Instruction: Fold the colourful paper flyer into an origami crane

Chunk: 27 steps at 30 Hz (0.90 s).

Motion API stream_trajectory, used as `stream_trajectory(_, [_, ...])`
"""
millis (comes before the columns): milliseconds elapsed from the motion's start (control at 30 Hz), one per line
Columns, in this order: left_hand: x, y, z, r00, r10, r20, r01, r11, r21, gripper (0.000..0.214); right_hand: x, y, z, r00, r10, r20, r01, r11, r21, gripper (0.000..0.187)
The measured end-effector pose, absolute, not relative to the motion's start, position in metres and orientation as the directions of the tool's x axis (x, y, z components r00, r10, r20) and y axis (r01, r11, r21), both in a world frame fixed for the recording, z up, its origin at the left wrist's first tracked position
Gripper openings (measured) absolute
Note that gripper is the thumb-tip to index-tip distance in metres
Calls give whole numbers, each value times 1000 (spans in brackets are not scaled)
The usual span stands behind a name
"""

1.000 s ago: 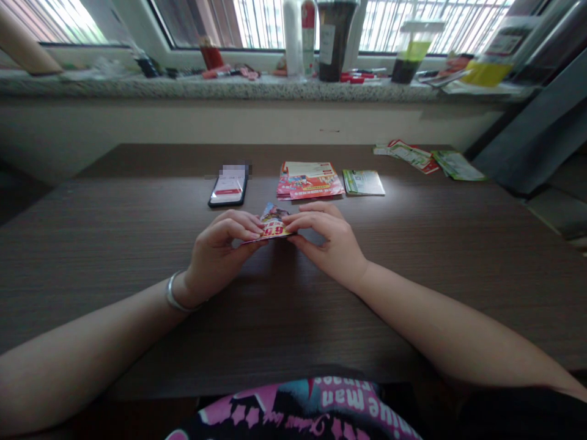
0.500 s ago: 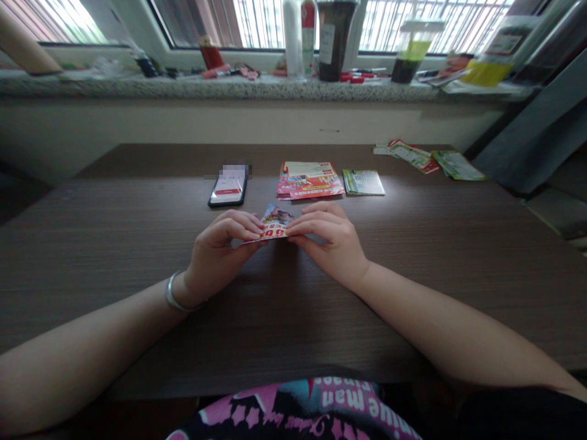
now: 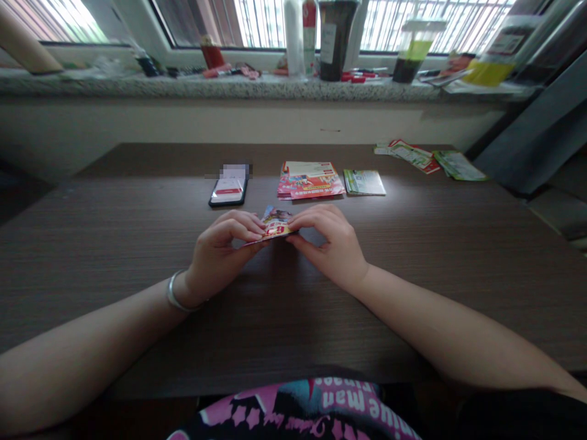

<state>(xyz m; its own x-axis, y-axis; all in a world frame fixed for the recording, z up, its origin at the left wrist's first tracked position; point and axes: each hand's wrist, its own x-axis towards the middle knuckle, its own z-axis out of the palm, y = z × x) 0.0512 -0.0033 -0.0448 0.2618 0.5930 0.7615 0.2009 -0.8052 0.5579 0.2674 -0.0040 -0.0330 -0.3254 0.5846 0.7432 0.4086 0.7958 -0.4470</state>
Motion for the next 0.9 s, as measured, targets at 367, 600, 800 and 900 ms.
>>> stream_trajectory(367, [52,-5,-43,295,582,758,233,-813,533,15,267,-2,-30,-351,540,765,411,823,-392,4])
stream_trajectory(600, [51,-7,-36,409,537,738,422,-828,369,10,268,-3,-30,-406,491,771,413,851,-324,6])
stream_trajectory(800, [50,-6,-34,421,493,761,445,-844,301,5,266,-5,-29,-415,479,774,402,859,-317,7])
stream_trajectory(900, [51,-7,-35,415,503,758,440,-841,316,4,265,-4,-30,-401,505,764,408,845,-344,5])
